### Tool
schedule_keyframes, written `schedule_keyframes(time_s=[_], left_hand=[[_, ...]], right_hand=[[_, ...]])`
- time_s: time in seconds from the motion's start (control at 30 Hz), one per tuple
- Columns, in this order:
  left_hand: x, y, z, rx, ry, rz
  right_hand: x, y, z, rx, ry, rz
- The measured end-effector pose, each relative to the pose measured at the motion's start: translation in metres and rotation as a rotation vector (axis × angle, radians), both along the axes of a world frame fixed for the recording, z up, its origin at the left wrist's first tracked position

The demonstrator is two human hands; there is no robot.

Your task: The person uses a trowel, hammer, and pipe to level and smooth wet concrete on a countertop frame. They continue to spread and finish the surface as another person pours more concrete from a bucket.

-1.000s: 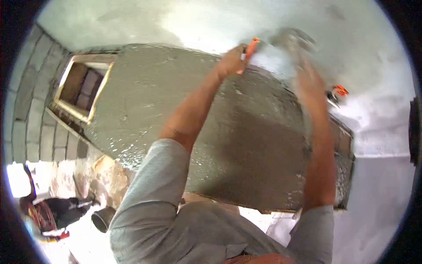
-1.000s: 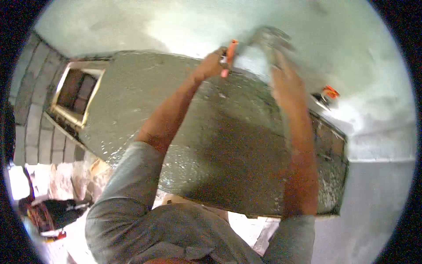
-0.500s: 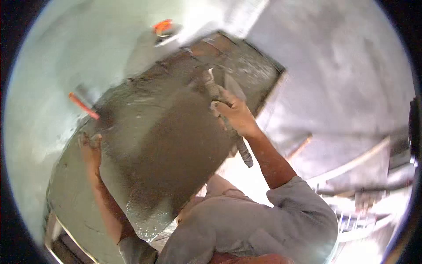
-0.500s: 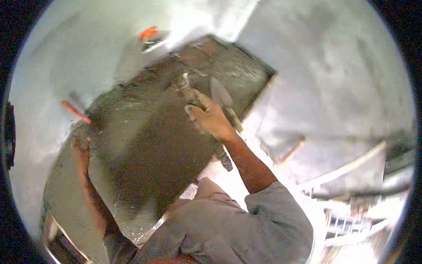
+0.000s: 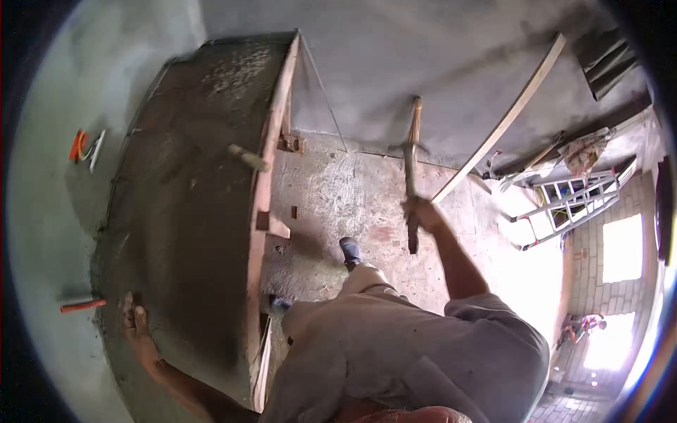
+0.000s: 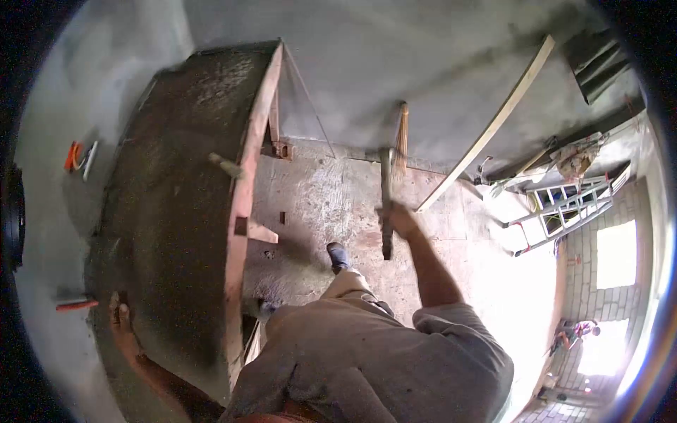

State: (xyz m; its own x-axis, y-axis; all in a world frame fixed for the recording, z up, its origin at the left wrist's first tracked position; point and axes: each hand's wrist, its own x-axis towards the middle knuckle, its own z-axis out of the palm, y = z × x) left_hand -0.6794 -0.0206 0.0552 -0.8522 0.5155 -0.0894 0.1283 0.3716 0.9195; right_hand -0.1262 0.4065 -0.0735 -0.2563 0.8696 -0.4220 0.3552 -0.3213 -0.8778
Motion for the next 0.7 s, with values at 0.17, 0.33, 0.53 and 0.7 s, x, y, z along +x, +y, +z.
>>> schedule_keyframes(time_s=[0.17,0.33,0.53,0.7], left_hand=[[0.086,0.131,-0.006,-0.05,-0.096,0.005],[0.042,0.217,-0.089,0.099,-0.276,-0.096],[0.057,0.343,-0.115,-0.488,0.445,-0.549],[0.065,0.409,-0.124,-0.589,0.162,-0.315]], right_hand=[[0.14,0.01,-0.221,-0.605,-0.052,-0.316],[0.203,0.055,-0.281,-0.979,-0.07,-0.336],[0.266,0.167,-0.281,-0.754,0.097,0.075],[0.343,0.283,-0.304,-0.973,0.197,-0.052]])
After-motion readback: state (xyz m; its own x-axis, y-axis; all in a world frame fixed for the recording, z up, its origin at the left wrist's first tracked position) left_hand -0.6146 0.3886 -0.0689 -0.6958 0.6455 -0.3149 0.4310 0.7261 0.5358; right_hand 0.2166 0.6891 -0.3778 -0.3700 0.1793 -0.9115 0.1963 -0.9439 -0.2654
